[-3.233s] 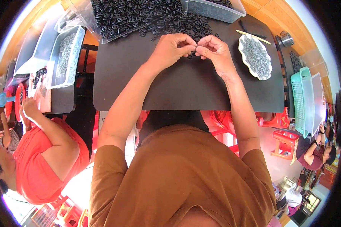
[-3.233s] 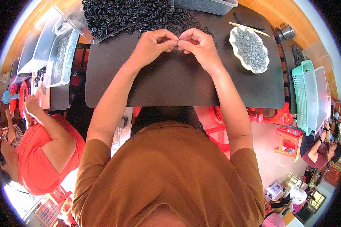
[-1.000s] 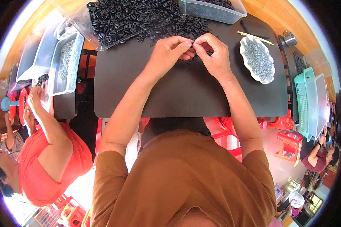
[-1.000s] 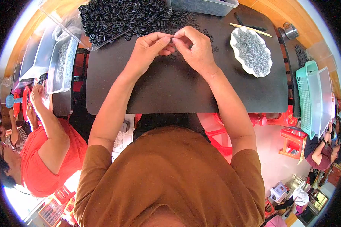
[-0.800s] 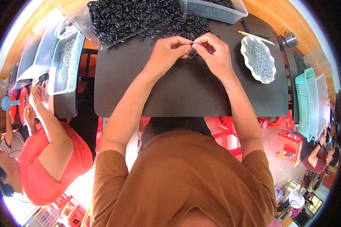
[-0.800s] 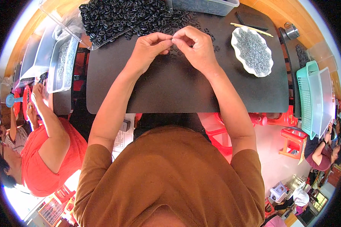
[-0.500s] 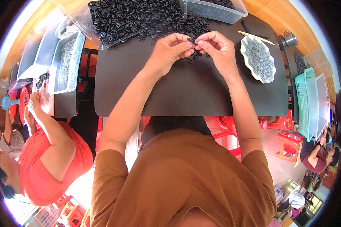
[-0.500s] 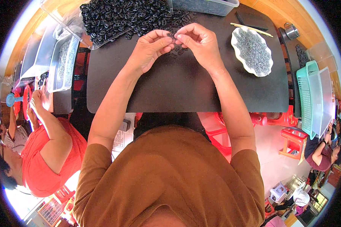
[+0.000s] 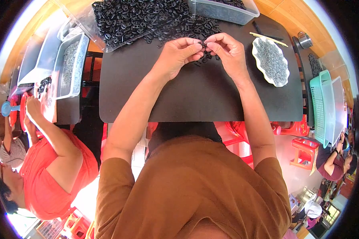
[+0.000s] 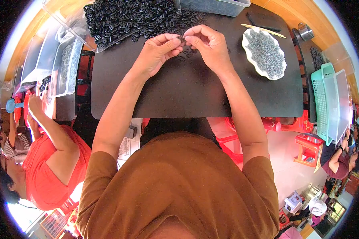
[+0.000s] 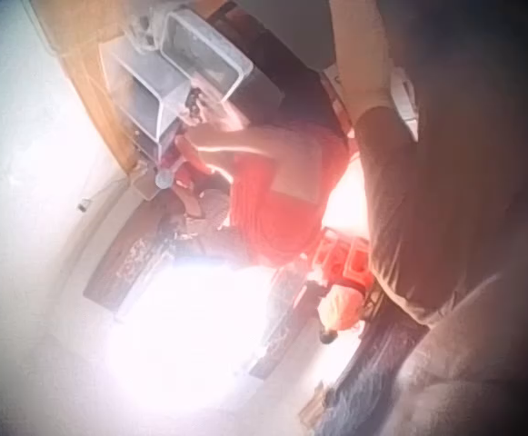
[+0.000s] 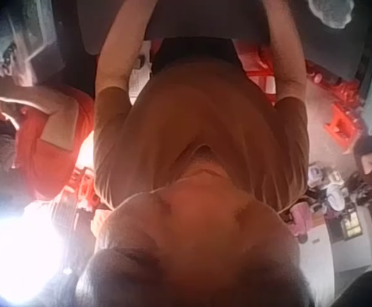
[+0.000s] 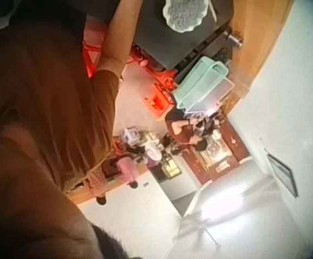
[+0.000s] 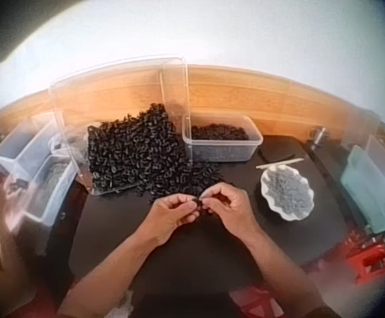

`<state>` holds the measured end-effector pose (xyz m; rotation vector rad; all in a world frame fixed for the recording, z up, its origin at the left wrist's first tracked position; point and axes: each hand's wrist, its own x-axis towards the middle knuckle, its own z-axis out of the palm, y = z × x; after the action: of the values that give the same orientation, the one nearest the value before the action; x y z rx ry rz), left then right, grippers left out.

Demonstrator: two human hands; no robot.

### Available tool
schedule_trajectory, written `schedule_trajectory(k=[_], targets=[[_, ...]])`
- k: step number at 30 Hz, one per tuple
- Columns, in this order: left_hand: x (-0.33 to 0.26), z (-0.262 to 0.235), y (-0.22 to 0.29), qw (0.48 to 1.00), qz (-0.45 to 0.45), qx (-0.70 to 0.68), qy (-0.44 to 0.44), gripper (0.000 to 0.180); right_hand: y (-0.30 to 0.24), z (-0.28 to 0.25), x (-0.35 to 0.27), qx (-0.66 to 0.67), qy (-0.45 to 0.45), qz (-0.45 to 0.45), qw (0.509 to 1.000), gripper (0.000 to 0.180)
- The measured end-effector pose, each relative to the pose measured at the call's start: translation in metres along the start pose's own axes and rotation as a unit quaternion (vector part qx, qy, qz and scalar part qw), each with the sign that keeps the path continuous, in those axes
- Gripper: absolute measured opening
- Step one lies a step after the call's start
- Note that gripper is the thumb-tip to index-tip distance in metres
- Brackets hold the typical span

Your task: The person assembles plastic cord locks by hand, repeatedly picking up plastic components and small metal parts from the table and fitting them together.

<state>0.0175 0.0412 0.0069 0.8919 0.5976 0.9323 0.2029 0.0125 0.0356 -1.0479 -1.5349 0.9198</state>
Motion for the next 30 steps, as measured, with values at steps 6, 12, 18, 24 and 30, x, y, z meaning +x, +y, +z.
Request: schedule_trajectory(k=[6,12,18,24,30], targets=[[-0.001,0.003,0.003,1.000,0.002,0.017,0.009,0.012,-0.002,0.001,-0.001,-0.007,-0.018,0.012,1.000,0.007],[-0.001,0.003,0.002,0.999,0.009,0.033,0.015,0.012,-0.003,0.002,-0.002,-0.041,-0.003,-0.001,0.999,0.006],[-0.003,0.004,0.002,0.999,0.021,0.040,0.013,0.012,-0.001,0.002,-0.002,-0.065,-0.011,-0.019,0.998,0.005],[-0.001,0.006,0.000,0.995,0.055,0.085,0.026,0.011,-0.004,0.009,-0.003,-0.141,0.013,-0.081,0.987,0.004],[-0.002,0.008,-0.004,0.980,0.097,0.169,0.042,0.012,-0.006,0.012,-0.004,-0.174,0.006,-0.056,0.983,0.007]])
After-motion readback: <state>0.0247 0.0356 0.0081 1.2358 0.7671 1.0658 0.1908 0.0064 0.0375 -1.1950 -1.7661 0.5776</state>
